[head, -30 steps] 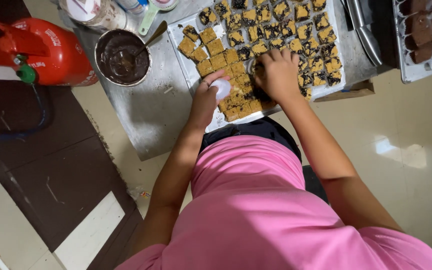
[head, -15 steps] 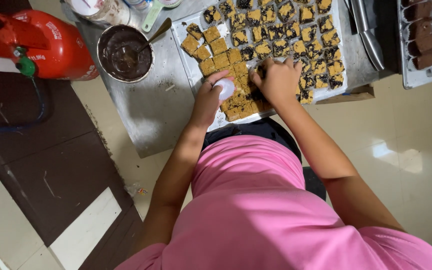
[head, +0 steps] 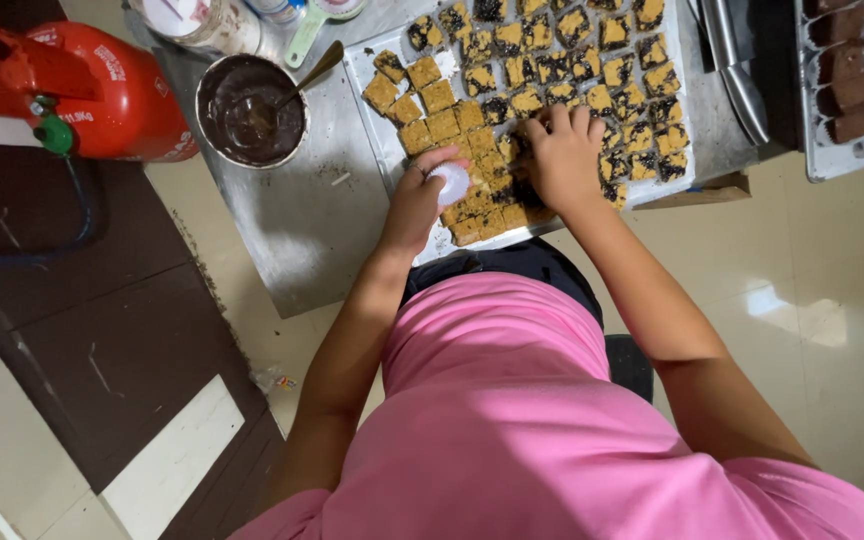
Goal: Placing small cake or pastry squares into individual paper cupcake liners on a tray.
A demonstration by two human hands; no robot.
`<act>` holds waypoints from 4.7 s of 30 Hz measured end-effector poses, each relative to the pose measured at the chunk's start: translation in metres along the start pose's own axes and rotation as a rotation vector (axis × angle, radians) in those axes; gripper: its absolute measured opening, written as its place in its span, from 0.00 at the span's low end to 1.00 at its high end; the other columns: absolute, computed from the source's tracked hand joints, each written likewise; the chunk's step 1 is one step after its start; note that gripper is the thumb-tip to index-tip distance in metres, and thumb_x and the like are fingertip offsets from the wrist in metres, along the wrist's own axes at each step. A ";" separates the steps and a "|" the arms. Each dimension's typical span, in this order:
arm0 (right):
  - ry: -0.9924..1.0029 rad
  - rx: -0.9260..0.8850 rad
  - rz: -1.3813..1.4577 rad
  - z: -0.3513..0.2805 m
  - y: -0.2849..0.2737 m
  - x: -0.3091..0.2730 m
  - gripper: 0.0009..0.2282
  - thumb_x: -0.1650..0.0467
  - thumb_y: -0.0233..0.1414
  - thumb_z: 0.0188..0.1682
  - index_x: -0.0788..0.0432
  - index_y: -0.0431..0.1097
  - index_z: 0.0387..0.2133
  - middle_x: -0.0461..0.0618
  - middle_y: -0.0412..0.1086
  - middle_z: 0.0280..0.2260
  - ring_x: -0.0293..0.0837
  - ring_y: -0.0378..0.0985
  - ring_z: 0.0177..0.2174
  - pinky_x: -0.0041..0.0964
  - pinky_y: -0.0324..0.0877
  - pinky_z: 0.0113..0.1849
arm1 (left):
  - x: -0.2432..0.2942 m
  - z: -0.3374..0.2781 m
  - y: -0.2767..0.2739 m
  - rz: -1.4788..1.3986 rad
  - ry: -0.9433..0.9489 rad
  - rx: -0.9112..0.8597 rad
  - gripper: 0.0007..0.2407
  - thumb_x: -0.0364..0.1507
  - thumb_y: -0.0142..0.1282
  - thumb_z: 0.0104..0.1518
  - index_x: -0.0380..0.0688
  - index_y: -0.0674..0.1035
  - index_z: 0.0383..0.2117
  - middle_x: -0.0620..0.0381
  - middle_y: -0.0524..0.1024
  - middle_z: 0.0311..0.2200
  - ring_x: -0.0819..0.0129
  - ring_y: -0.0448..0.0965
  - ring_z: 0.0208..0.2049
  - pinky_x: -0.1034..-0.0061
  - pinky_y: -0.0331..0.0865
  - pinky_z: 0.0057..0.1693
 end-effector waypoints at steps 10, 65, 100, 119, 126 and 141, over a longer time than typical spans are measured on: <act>-0.075 0.162 0.031 0.010 0.006 0.004 0.16 0.66 0.64 0.38 0.52 0.79 0.42 0.49 0.70 0.45 0.53 0.65 0.46 0.51 0.56 0.48 | 0.000 0.001 0.012 0.023 -0.024 -0.043 0.18 0.19 0.40 0.61 0.31 0.70 0.58 0.37 0.75 0.54 0.53 0.80 0.50 0.69 0.76 0.55; 0.436 -0.032 1.698 -0.028 0.082 -0.051 0.23 0.73 0.62 0.47 0.64 0.63 0.54 0.54 0.69 0.48 0.43 0.78 0.43 0.40 0.78 0.42 | -0.039 0.033 0.012 0.033 0.026 0.077 0.11 0.31 0.48 0.67 0.39 0.75 0.49 0.53 0.79 0.38 0.68 0.80 0.35 0.78 0.72 0.36; 0.470 0.174 0.970 -0.061 0.000 0.015 0.09 0.67 0.58 0.46 0.59 0.75 0.36 0.54 0.77 0.34 0.52 0.81 0.35 0.45 0.74 0.38 | -0.006 0.017 -0.031 0.649 -0.115 0.089 0.12 0.33 0.59 0.63 0.41 0.85 0.47 0.59 0.79 0.29 0.75 0.67 0.21 0.81 0.59 0.27; -0.130 0.032 0.113 -0.058 -0.028 0.034 0.16 0.62 0.62 0.43 0.49 0.75 0.44 0.51 0.65 0.51 0.56 0.63 0.49 0.50 0.58 0.46 | 0.005 0.005 -0.018 0.990 0.253 0.151 0.13 0.35 0.60 0.60 0.37 0.83 0.40 0.47 0.84 0.34 0.63 0.85 0.36 0.71 0.76 0.45; -0.193 0.005 0.036 -0.065 -0.004 0.037 0.19 0.60 0.60 0.45 0.55 0.72 0.46 0.50 0.66 0.51 0.56 0.64 0.47 0.50 0.60 0.45 | 0.001 0.012 -0.019 0.872 0.082 0.208 0.15 0.36 0.57 0.58 0.37 0.82 0.44 0.46 0.83 0.32 0.59 0.84 0.31 0.68 0.77 0.41; -0.214 -0.053 -0.015 -0.033 -0.011 0.037 0.17 0.60 0.57 0.42 0.55 0.73 0.41 0.56 0.65 0.44 0.58 0.65 0.45 0.53 0.61 0.46 | -0.006 0.019 -0.011 0.991 0.121 0.150 0.16 0.37 0.57 0.58 0.36 0.82 0.44 0.43 0.83 0.38 0.56 0.85 0.40 0.67 0.74 0.47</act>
Point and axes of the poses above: each hand's wrist, its own z-axis towards the middle knuckle, its own y-axis out of the palm, x = y × z, the point moved 2 cm from there along z, towards the middle knuckle
